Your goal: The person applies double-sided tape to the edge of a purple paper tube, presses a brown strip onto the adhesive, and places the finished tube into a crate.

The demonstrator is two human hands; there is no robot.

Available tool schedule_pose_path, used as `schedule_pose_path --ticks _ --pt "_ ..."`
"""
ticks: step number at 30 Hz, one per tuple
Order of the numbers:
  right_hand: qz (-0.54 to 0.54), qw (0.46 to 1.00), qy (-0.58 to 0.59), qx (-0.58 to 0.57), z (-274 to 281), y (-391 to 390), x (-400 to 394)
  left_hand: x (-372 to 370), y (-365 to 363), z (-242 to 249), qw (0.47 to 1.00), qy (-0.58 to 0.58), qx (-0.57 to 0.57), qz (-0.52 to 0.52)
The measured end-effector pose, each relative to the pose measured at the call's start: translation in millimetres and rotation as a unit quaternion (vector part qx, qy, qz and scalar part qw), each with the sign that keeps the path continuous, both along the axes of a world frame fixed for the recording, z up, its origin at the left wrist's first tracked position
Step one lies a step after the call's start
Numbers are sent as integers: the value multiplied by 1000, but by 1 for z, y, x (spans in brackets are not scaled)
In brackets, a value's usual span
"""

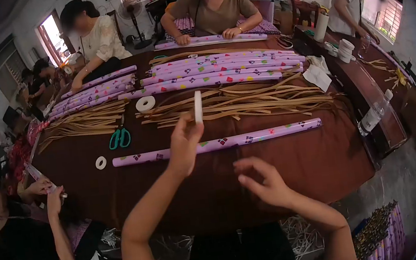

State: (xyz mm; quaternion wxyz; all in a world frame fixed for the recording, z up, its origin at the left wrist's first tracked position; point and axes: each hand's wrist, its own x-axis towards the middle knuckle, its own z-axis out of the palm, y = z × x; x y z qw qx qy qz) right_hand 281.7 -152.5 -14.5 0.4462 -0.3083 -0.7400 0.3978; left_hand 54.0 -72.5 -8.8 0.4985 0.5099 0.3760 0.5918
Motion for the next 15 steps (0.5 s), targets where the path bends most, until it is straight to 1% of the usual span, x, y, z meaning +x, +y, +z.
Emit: schedule_pose_path --ticks 2,3,4,5,6,7,8,10,11,12,14,15 --pt "-60 992 108 -16 15 27 -16 31 -36 -5 996 -30 82 -6" --pt "-35 985 158 -68 23 37 -19 38 -39 -21 991 -28 133 -4" --pt "-7 970 211 -120 26 43 -23 42 -42 -24 991 -25 128 -10" --pt "-12 968 215 -126 23 44 -28 44 -46 -26 992 -29 122 3" --pt "20 972 211 -99 17 45 -33 46 -50 -27 992 -35 116 18" --pt "53 975 205 -72 11 46 -37 46 -52 -22 987 -84 134 -6" --pt "75 971 220 -49 1 44 -40 44 -52 -24 989 -82 127 -5" --pt "89 970 218 -57 -6 44 -40 38 -52 -24 990 -72 118 -12" --pt "104 969 215 -61 -9 43 -39 39 -54 -25 990 -51 134 10" --pt "102 968 219 -66 -12 46 -37 37 -54 -28 990 -47 129 9" --pt "126 980 155 11 -15 52 -34 32 -52 -35 990 -120 68 -42" --pt "113 981 156 34 -13 50 -38 32 -54 -31 990 -118 65 -40"
